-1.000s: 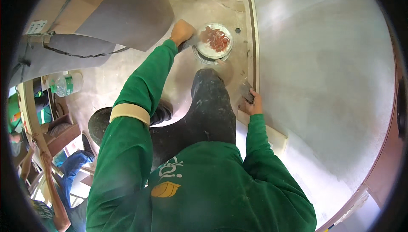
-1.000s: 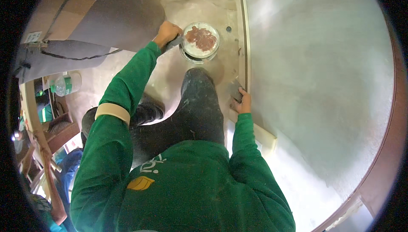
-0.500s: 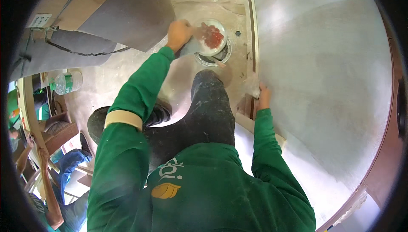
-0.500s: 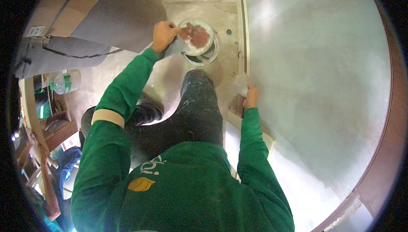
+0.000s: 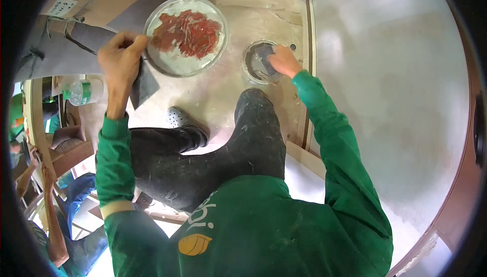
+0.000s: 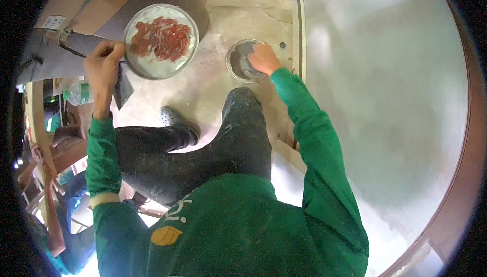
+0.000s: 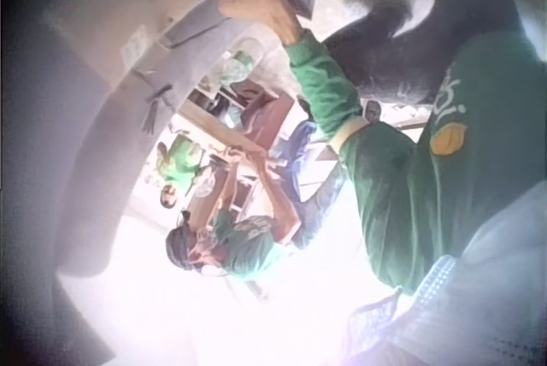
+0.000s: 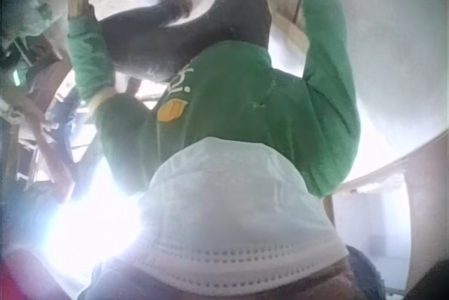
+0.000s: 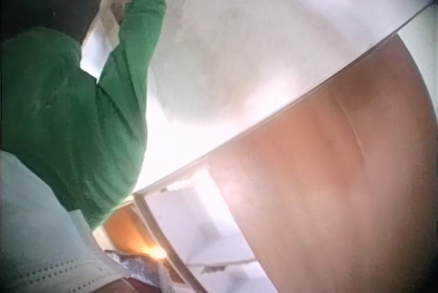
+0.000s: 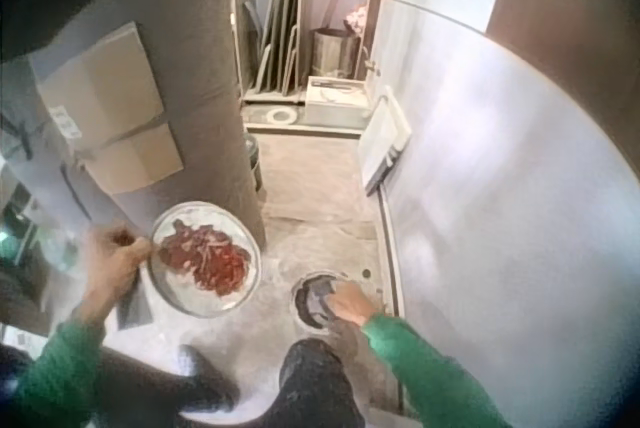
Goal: The person uses a putty knife to apply a reddish-brown substance to a wooden cabinet frame and a large cylindrical column. They scoop the material from a bucket and spread it onto the surfaces, working in a room with other construction workers.
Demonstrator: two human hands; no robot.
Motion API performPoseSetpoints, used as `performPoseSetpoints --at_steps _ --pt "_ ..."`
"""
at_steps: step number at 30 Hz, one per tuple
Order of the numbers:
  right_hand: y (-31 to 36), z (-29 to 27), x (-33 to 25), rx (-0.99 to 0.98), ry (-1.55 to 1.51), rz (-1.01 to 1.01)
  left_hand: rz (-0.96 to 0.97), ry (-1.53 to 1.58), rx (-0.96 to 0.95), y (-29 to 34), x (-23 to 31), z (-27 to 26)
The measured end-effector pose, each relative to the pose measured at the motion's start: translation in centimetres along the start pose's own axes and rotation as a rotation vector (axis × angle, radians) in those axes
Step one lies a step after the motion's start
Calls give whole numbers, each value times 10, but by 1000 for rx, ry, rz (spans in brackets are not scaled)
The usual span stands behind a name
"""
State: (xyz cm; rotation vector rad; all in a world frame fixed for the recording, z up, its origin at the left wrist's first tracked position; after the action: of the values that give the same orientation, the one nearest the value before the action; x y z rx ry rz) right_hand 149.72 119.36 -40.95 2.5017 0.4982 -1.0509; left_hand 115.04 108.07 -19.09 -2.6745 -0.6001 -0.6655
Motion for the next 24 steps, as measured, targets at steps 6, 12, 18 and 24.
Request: performPoseSetpoints --at_steps 6,12,18,24 --pt "-45 14 9 -46 86 144 -213 140 92 30 -27 -5" --pt "-27 -2 32 -18 -111 347 -204 85 119 31 -41 -14" --pt "-25 21 33 -152 -31 257 -188 97 137 27 -41 -13" --pt "-65 78 70 -321 334 129 -126 166 199 25 -47 -15"
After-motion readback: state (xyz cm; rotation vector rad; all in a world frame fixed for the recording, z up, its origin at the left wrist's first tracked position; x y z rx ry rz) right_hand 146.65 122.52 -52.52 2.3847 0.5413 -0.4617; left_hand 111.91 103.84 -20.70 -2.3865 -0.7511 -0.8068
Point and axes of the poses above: each hand's wrist, its own y-axis away from the middle knuckle, its own z-axis out of the palm, x = y × z, the point moved 2 cm from there along -y, towards the middle knuckle, and after that the axes turned 15 degrees about -y, right-handed, at the moved point
